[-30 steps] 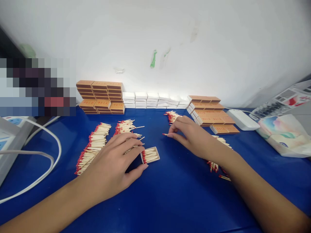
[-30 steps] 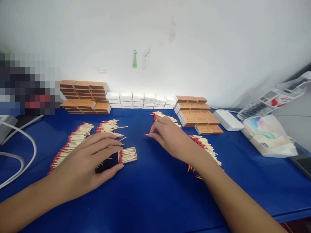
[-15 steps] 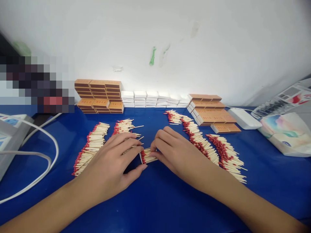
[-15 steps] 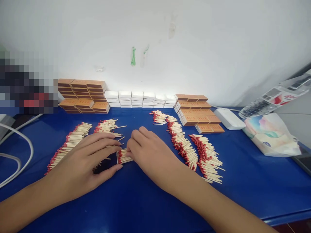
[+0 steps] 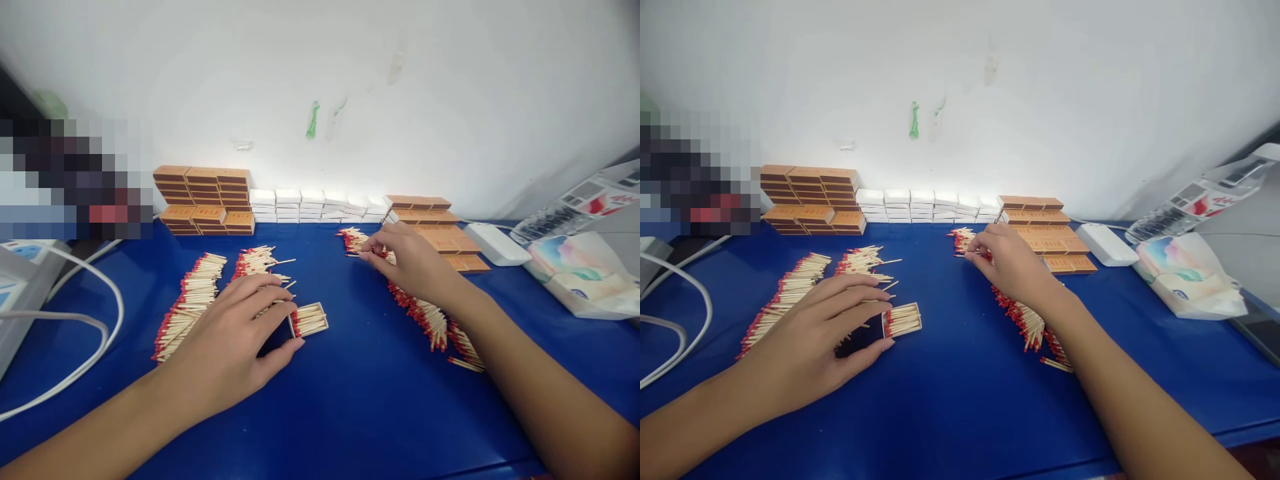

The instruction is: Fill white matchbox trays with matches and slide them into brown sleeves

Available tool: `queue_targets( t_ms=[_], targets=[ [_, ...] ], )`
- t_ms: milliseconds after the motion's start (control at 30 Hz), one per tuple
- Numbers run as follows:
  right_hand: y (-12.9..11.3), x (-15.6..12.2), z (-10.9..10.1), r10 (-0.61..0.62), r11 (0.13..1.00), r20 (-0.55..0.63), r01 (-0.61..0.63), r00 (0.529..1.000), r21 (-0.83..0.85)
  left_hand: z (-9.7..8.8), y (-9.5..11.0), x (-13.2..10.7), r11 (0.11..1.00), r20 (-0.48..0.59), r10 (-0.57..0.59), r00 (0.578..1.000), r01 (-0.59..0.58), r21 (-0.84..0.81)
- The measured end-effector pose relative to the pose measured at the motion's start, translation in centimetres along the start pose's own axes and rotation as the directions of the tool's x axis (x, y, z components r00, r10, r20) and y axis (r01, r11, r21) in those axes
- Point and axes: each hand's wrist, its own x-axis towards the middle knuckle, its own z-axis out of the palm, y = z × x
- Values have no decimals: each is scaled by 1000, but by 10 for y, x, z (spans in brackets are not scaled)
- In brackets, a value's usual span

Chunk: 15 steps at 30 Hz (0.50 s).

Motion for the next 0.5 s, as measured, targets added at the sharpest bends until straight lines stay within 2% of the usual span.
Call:
queue_targets(
  t_ms=[300,500],
  targets=[
    [4,3,9,14,1000,101,-11,995,-27,0,1,0,1000,-4,-15,1000,15,-7],
    [10,1,7,11,998,66,-7,998,-66,0,0,-1,1000,12,-12,1000,12,-1]
  ],
)
